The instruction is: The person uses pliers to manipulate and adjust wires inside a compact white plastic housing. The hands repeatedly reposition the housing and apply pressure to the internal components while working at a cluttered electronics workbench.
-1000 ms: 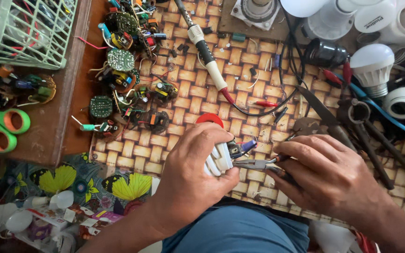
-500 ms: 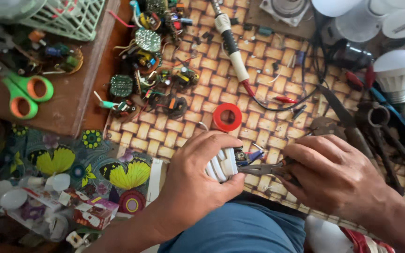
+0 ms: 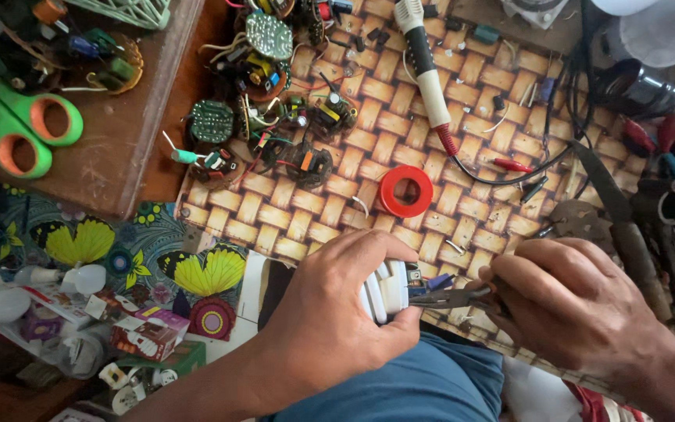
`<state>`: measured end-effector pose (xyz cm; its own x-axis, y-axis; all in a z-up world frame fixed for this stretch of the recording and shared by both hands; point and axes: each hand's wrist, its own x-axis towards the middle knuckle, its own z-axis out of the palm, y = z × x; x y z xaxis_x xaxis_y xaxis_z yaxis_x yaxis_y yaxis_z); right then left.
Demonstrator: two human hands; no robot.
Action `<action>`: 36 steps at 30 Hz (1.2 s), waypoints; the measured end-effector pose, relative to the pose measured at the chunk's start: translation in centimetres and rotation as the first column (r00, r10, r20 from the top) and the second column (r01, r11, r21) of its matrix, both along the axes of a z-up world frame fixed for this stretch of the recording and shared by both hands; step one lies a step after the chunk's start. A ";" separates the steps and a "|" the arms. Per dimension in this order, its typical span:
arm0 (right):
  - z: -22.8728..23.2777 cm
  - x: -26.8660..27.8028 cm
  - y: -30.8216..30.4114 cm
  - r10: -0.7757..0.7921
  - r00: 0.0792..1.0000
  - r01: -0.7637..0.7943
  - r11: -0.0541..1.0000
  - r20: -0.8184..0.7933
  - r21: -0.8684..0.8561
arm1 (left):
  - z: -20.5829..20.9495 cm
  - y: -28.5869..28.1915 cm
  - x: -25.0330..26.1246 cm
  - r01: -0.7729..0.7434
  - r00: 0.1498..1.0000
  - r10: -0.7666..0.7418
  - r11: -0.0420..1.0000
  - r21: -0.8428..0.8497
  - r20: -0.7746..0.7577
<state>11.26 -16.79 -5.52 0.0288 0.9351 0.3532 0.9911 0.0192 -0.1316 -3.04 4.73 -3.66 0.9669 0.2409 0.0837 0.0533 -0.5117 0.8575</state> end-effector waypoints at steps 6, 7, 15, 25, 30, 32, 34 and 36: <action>0.2 0.2 -0.7 0.016 0.998 -0.014 1.000 0.055 -0.026 | 0.5 0.4 0.3 -0.006 0.980 -0.009 0.997 -0.077 -0.197; 0.2 0.2 -0.8 0.013 0.998 -0.011 1.000 0.055 -0.027 | 0.5 0.4 0.4 -0.004 0.980 -0.012 0.997 -0.079 -0.197; 0.2 1.1 -1.3 0.000 0.972 -0.016 0.998 0.235 0.068 | 1.5 0.4 1.4 -0.053 0.932 -0.012 0.984 -0.169 -0.361; 1.2 0.5 0.6 -0.077 0.989 0.079 0.997 -0.126 0.014 | 0.4 0.1 0.8 -0.093 0.995 0.087 0.986 0.137 0.046; 1.2 0.1 1.2 -0.069 0.990 0.073 0.997 -0.124 0.022 | 0.4 -0.6 0.5 -0.067 0.987 0.035 0.977 0.202 0.156; 0.9 0.1 1.1 -0.075 0.990 0.078 0.997 -0.119 0.021 | 0.3 -0.6 0.7 -0.064 0.985 0.027 0.973 0.221 0.168; 0.7 0.0 1.0 -0.072 0.990 0.075 0.997 -0.119 0.016 | 0.2 -0.7 0.5 -0.068 0.984 0.026 0.969 0.239 0.174; 0.7 0.0 1.1 -0.054 0.986 0.057 0.998 -0.158 0.013 | 0.0 -0.7 0.6 -0.044 0.983 0.002 0.973 0.228 0.182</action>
